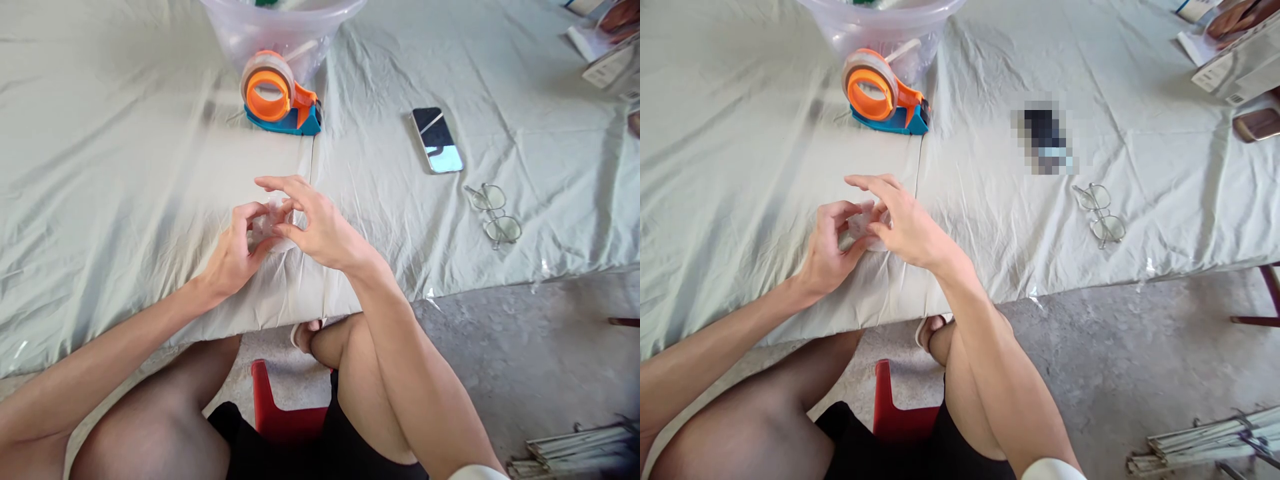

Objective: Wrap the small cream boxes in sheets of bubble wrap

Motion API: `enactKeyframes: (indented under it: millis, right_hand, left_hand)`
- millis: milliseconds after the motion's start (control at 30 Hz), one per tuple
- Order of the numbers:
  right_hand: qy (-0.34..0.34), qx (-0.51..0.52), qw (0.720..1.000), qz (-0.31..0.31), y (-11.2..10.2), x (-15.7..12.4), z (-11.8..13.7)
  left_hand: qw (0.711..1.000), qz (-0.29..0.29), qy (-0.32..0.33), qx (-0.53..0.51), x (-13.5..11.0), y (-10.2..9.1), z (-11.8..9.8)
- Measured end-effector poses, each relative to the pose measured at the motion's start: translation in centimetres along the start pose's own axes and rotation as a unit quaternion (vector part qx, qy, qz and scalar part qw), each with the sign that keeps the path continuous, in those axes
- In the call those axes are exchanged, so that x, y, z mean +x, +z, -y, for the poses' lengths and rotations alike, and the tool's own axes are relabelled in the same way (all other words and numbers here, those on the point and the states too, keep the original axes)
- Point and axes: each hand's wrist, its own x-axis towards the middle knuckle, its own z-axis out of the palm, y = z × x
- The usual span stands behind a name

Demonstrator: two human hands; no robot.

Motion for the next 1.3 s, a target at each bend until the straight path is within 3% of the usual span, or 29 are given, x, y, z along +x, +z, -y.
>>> enactKeyframes:
  millis: [233,433,600,933,1100,1300]
  right_hand:
    - [0.007,0.016,1.0,-0.023,0.2,0.3,-0.8]
    - [-0.002,0.063,0.997,-0.046,-0.6,0.6,-0.4]
    - [0.029,0.067,0.997,-0.03,-0.3,0.3,-0.5]
    - [0.094,0.013,0.993,-0.07,0.2,0.6,0.6]
    - [0.074,0.005,0.993,-0.088,0.4,0.6,0.5]
    - [0.068,-0.009,0.992,-0.109,0.9,0.5,0.6]
  left_hand:
    - [1.0,-0.003,0.011,-0.01,0.0,0.0,0.2]
    - [0.984,-0.117,0.061,0.117,0.9,-0.2,0.0]
    - [0.98,-0.093,0.071,0.16,1.0,-0.3,-0.4]
    - [0.985,-0.061,0.101,0.126,0.8,-0.3,-0.5]
    - [0.984,-0.047,0.109,0.133,0.8,-0.4,-0.6]
    - [0.96,-0.047,0.19,0.2,0.9,-0.3,-0.3]
